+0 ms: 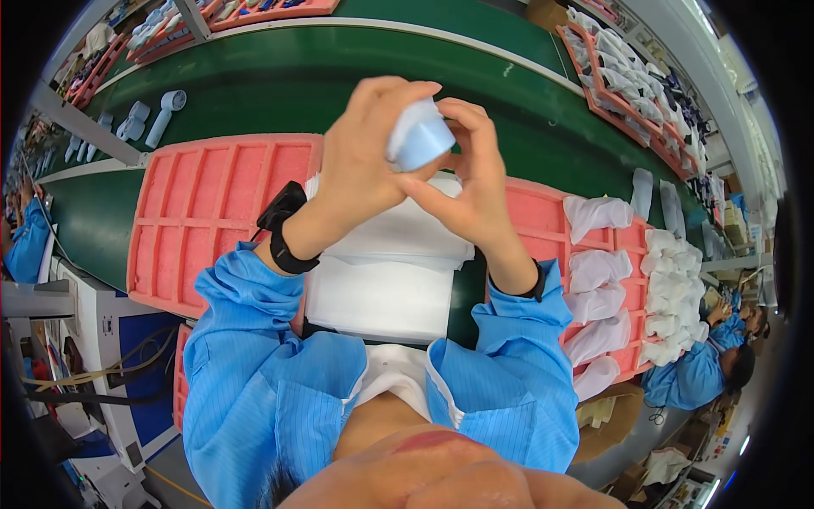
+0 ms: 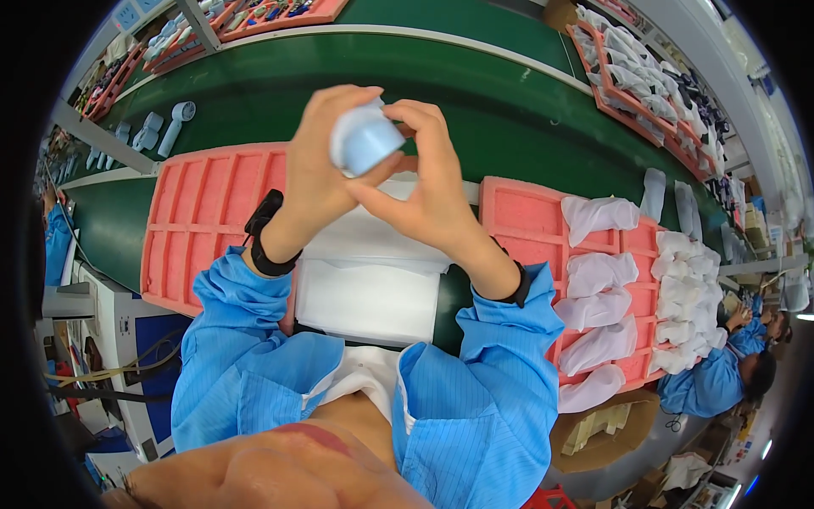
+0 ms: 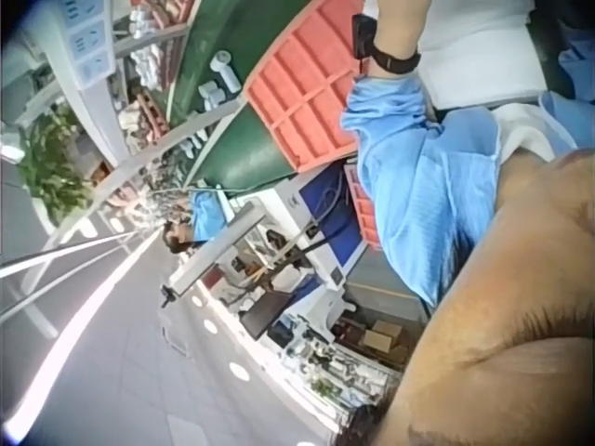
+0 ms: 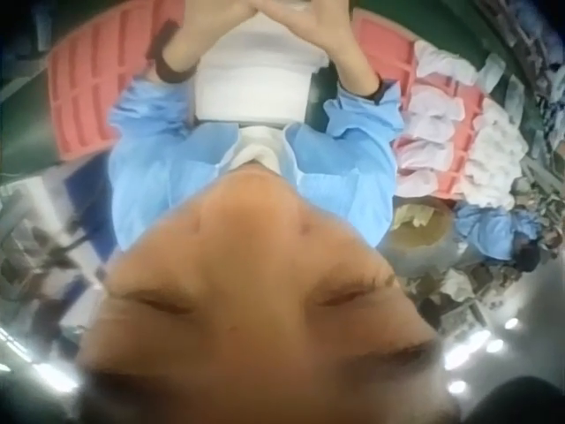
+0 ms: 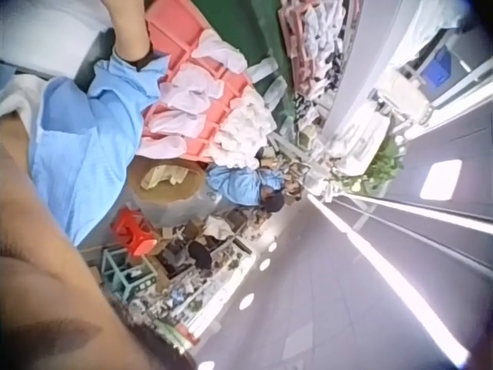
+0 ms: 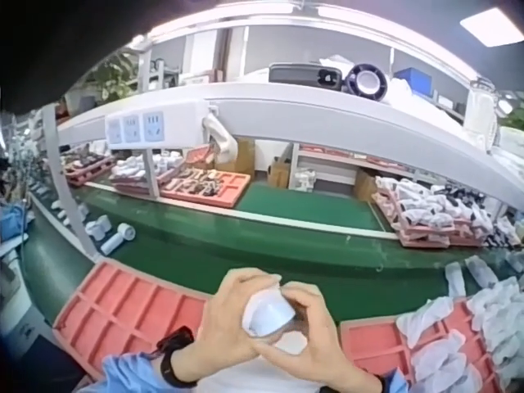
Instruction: Packaging blue plastic components into white protective bags and organizing them in trays.
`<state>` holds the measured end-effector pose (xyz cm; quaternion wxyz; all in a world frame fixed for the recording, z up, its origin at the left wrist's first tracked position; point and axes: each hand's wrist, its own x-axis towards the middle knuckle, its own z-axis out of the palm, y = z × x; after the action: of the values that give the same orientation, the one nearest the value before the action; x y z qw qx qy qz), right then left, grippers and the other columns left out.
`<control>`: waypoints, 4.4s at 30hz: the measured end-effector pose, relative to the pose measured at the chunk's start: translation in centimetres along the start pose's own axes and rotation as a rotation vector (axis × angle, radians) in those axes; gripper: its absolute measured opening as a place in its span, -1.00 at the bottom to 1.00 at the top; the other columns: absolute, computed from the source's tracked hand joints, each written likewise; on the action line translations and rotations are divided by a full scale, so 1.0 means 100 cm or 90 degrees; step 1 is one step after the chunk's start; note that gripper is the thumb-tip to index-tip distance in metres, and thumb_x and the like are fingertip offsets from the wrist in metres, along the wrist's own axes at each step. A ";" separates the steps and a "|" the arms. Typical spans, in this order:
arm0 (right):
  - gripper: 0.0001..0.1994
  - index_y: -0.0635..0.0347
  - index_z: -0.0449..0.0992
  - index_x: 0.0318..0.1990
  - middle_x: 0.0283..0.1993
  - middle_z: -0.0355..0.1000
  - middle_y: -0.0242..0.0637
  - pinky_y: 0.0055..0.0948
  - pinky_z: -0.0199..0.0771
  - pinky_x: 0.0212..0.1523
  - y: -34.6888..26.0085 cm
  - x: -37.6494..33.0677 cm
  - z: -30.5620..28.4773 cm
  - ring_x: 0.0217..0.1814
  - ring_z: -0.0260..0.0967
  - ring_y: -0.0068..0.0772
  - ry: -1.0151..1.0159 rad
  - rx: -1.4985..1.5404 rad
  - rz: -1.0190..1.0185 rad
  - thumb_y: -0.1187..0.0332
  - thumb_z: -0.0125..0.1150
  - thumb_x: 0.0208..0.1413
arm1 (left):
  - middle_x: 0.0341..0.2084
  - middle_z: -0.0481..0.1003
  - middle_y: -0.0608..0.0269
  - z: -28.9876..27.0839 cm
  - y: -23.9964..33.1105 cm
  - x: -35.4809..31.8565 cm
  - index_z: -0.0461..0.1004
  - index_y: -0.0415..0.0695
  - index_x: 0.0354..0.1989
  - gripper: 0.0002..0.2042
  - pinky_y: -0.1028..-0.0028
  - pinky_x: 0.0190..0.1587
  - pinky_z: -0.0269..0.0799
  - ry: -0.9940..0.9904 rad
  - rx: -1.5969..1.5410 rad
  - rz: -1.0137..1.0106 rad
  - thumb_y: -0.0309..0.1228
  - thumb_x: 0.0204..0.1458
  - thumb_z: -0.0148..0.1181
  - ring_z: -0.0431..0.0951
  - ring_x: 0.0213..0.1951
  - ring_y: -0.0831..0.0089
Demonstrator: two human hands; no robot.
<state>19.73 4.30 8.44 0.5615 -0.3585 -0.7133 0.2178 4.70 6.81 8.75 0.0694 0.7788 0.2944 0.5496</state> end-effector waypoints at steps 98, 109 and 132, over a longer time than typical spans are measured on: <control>-0.55 0.16 0.38 0.12 0.16 0.29 0.01 -0.19 0.30 0.13 0.116 0.008 -0.058 0.16 0.28 0.02 -0.137 -0.560 0.105 0.40 0.23 0.02 | -0.08 0.45 -0.01 -0.188 -0.322 -0.077 0.41 -0.11 -0.06 -0.52 0.18 -0.04 0.40 -0.257 0.550 -0.685 -0.06 -0.07 0.27 0.46 -0.04 0.05; -0.35 0.34 0.27 0.14 -0.01 0.41 -0.15 -0.41 0.44 -0.05 0.044 0.023 -0.037 0.00 0.40 -0.31 -0.113 0.193 0.301 0.38 0.42 -0.13 | -0.20 0.32 0.03 -0.003 -0.061 -0.011 0.32 -0.16 -0.06 -0.67 0.22 -0.29 0.42 -0.209 0.069 -0.060 -0.47 -0.03 0.21 0.45 -0.26 -0.02; -0.46 0.22 0.41 -0.06 -0.20 0.44 -0.17 -0.37 0.42 -0.11 -0.013 0.015 -0.065 -0.19 0.43 -0.22 0.111 -0.239 -0.135 0.50 0.33 -0.37 | -0.39 0.42 0.18 0.098 -0.024 -0.076 0.45 -0.08 -0.29 -0.77 0.39 -0.37 0.40 -0.477 0.091 -0.075 -0.32 -0.11 0.31 0.46 -0.40 0.30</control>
<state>25.46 3.99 12.07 0.5637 -0.3976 -0.7239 -0.0107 10.85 6.86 -2.27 0.1489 0.9103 0.3305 0.1999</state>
